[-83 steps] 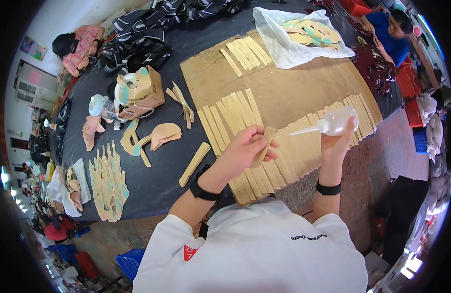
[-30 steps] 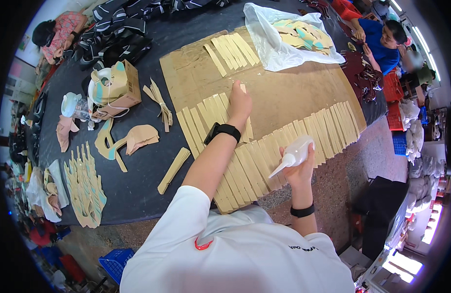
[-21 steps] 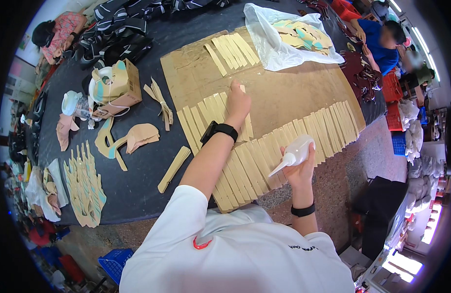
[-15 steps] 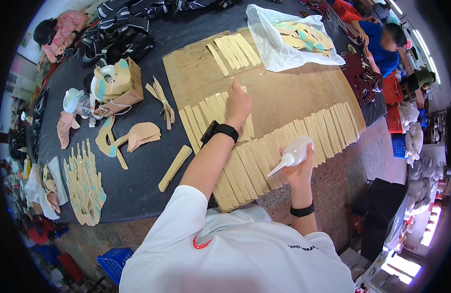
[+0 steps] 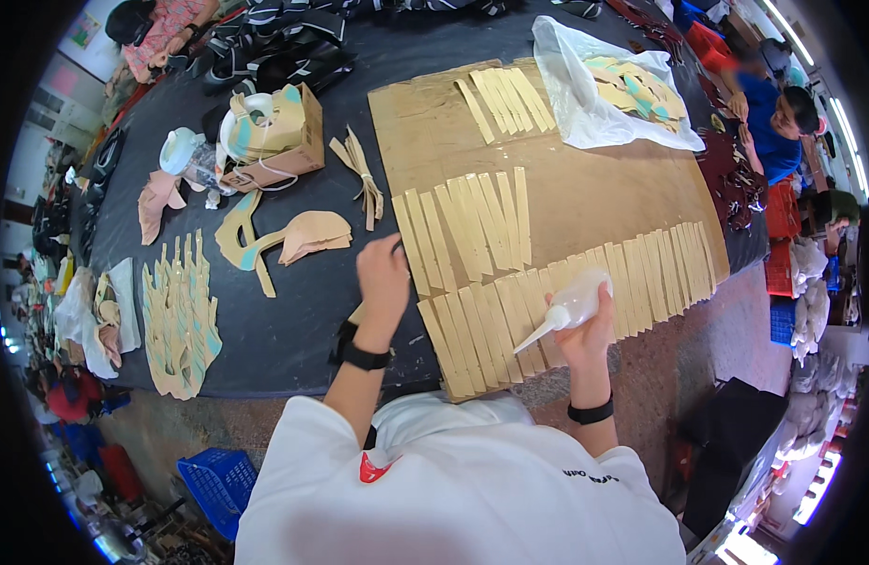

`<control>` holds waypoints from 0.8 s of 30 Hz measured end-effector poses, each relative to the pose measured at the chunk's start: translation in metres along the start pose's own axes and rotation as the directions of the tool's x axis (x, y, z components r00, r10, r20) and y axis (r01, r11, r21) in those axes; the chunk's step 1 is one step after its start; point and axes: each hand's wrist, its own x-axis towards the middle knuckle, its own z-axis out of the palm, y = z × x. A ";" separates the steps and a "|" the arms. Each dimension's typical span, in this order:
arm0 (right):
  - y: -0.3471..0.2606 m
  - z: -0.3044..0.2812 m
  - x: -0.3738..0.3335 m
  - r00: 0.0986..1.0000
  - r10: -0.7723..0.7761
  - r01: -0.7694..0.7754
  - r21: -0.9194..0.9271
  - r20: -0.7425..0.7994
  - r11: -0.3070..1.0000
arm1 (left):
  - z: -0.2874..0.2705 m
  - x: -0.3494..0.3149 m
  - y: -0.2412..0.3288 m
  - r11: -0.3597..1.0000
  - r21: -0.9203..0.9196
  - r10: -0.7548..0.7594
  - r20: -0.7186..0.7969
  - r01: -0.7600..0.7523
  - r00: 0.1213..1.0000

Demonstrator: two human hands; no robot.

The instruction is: Apply glue to shoe material strips and assemble or organize pre-cut shoe components.

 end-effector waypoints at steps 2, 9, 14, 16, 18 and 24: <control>0.009 0.008 0.000 0.999 0.029 -0.029 -0.002 0.027 1.000 | -0.010 -0.026 -0.032 0.993 0.100 -0.060 0.017 0.058 0.998; 0.045 0.042 0.002 0.984 0.080 -0.068 -0.083 0.159 0.994 | -0.017 -0.044 -0.037 0.998 0.022 -0.060 0.013 0.060 0.998; 0.079 0.062 -0.001 0.958 0.151 -0.113 -0.161 0.244 0.980 | -0.017 -0.049 -0.038 0.991 0.076 0.117 -0.051 -0.113 0.992; 0.095 0.076 0.000 0.940 0.192 -0.138 -0.200 0.283 0.970 | -0.014 -0.052 -0.047 0.995 0.018 0.101 -0.011 -0.101 0.995; 0.114 0.093 0.001 0.877 0.356 -0.296 -0.221 0.324 0.929 | -0.013 -0.054 -0.055 0.991 -0.031 0.128 0.002 -0.127 0.992; 0.170 0.104 0.020 0.873 0.377 -0.275 -0.327 0.309 0.904 | -0.050 -0.047 -0.063 0.636 -0.666 -0.300 0.253 0.391 0.920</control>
